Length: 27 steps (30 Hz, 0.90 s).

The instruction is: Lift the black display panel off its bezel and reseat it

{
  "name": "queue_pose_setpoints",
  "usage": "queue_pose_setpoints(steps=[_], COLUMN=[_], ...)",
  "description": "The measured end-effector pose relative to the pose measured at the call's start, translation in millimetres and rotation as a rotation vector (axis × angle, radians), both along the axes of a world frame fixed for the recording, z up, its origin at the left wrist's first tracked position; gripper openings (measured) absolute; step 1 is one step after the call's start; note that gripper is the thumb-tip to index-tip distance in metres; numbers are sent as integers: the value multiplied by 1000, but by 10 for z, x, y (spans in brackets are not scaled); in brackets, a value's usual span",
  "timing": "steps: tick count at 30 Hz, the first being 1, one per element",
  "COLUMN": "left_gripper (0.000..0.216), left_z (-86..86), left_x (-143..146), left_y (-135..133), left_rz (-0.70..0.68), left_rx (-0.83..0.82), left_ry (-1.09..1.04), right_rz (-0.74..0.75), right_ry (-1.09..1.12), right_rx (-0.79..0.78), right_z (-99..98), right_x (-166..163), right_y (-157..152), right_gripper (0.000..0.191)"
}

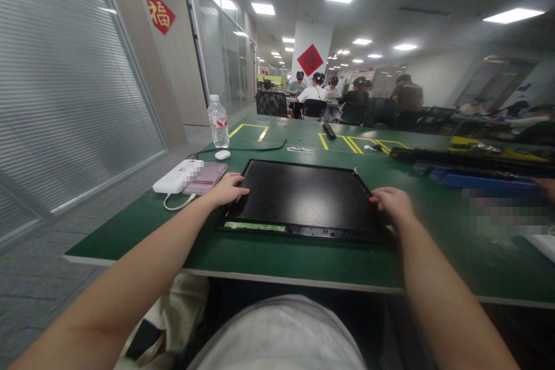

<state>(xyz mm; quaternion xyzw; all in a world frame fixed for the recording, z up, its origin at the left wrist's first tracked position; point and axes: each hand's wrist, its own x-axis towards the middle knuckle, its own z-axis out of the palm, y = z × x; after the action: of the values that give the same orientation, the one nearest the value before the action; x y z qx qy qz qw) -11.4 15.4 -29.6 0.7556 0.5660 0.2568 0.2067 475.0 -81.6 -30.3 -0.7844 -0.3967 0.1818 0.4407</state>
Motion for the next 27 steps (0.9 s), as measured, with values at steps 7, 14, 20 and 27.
queue_pose_setpoints(steps=[7,14,20,27], left_gripper=[53,62,67,73], left_z=[5,16,-2,23], left_x=[-7,-1,-6,11], left_y=[-21,-26,-19,-55], left_rz=[3,-9,-16,-27], left_rx=[0,12,29,22], left_ry=[22,85,134,150], right_rz=[13,7,8,12], right_ry=[-24,-69,-80,-107], right_rx=[7,-21,-33,-37], right_z=[-32,15,6,30], right_x=[20,-32,-21,-48], right_y=[13,-15,-11,-25], right_gripper=[19,17,19,19])
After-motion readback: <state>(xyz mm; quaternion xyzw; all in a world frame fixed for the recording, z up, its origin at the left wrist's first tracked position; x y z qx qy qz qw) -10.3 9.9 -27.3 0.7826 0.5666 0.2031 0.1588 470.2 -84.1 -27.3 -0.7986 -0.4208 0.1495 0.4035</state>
